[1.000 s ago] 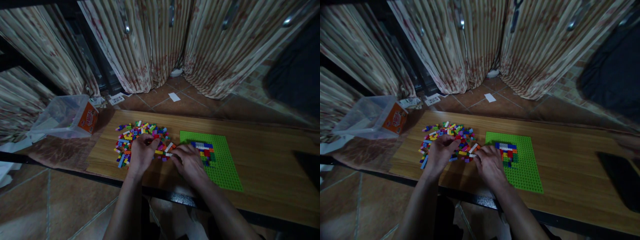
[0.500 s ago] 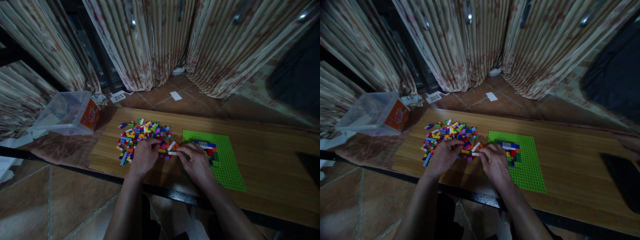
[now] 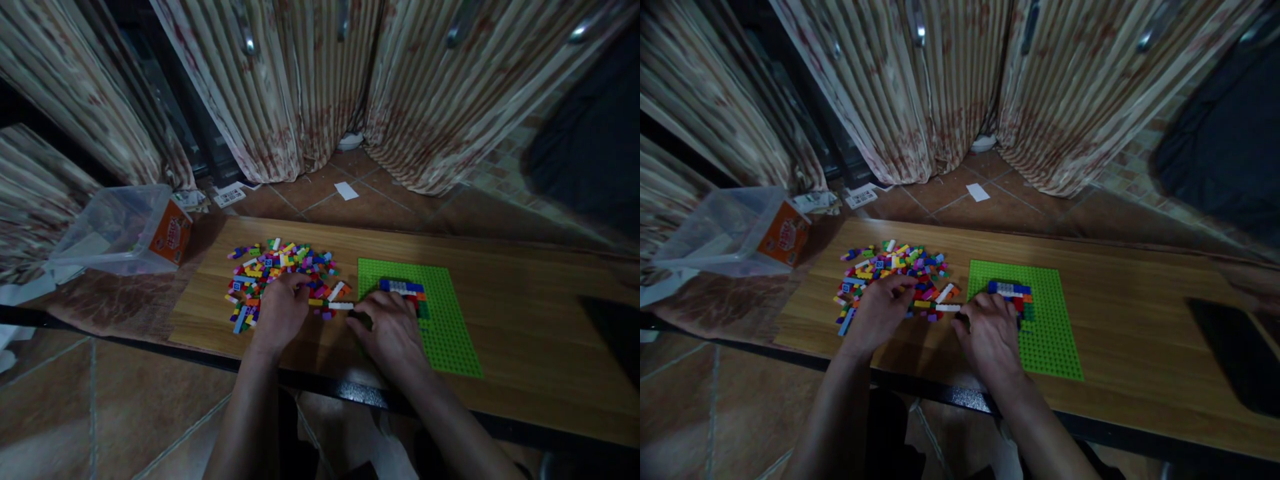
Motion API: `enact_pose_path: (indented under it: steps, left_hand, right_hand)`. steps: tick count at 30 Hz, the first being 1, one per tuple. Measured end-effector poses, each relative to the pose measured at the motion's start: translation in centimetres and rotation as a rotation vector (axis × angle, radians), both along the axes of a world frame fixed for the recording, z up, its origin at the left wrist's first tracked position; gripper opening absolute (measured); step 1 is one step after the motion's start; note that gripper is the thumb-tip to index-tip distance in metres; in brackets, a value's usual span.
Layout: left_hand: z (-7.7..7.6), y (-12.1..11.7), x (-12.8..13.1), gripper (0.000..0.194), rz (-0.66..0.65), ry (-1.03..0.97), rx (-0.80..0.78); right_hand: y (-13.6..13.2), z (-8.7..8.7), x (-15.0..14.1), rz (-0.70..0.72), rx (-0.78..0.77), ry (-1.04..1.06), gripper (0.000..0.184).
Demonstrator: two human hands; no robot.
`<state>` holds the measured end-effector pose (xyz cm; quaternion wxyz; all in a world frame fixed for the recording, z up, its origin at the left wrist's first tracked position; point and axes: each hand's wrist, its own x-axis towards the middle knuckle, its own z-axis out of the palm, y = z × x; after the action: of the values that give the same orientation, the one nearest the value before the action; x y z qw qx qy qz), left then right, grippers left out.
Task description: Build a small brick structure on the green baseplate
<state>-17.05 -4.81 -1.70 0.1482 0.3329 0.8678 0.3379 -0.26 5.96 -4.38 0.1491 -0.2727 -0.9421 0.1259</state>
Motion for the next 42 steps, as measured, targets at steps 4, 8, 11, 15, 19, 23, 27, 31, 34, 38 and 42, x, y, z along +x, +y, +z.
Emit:
enact_pose_path:
  steps: [4, 8, 11, 15, 19, 23, 27, 31, 34, 38, 42]
  left_hand:
    - [0.1, -0.3, 0.3, 0.026, -0.092, 0.076, -0.111]
    - [-0.1, -0.1, 1.1, 0.029, -0.142, 0.202, -0.227]
    - [-0.6, 0.2, 1.5, 0.03, -0.134, 0.242, -0.261]
    - [-0.9, 0.3, 1.5, 0.028, -0.141, 0.251, -0.254]
    - [-0.4, -0.1, 0.7, 0.023, -0.126, 0.214, -0.19]
    - [0.3, -0.2, -0.1, 0.016, -0.108, 0.101, -0.011]
    - [0.7, 0.1, 0.6, 0.017, -0.191, -0.141, 0.109]
    - [0.9, 0.8, 2.2, 0.013, -0.328, -0.334, 0.131]
    - [0.6, 1.5, 3.1, 0.011, -0.35, -0.364, 0.145]
    - [-0.5, 2.4, 3.6, 0.015, -0.393, -0.356, 0.159]
    - [-1.4, 2.8, 3.6, 0.015, -0.445, -0.32, 0.15]
  right_hand:
    - [-0.2, -0.2, -0.2, -0.017, 0.017, 0.009, 0.006]
    - [-0.2, -0.5, -0.3, -0.015, 0.028, 0.052, 0.008]
    - [-0.3, -0.5, -0.4, -0.023, 0.003, 0.057, 0.007]
    - [-0.4, -0.3, -0.5, -0.038, -0.032, 0.062, 0.009]
    - [-0.8, 0.1, -0.7, -0.047, -0.045, 0.139, 0.011]
    - [-2.2, 0.6, -0.9, 0.087, -0.099, 0.308, 0.013]
    - [-4.4, 1.5, -0.8, 0.332, -0.115, 0.446, 0.018]
    - [-5.8, 2.2, -0.4, 0.483, -0.106, 0.514, 0.024]
    - [-5.9, 2.3, -0.2, 0.49, -0.146, 0.542, 0.024]
    - [-5.5, 2.4, 0.0, 0.466, -0.189, 0.602, 0.024]
    - [-5.2, 2.5, 0.2, 0.44, -0.21, 0.617, 0.024]
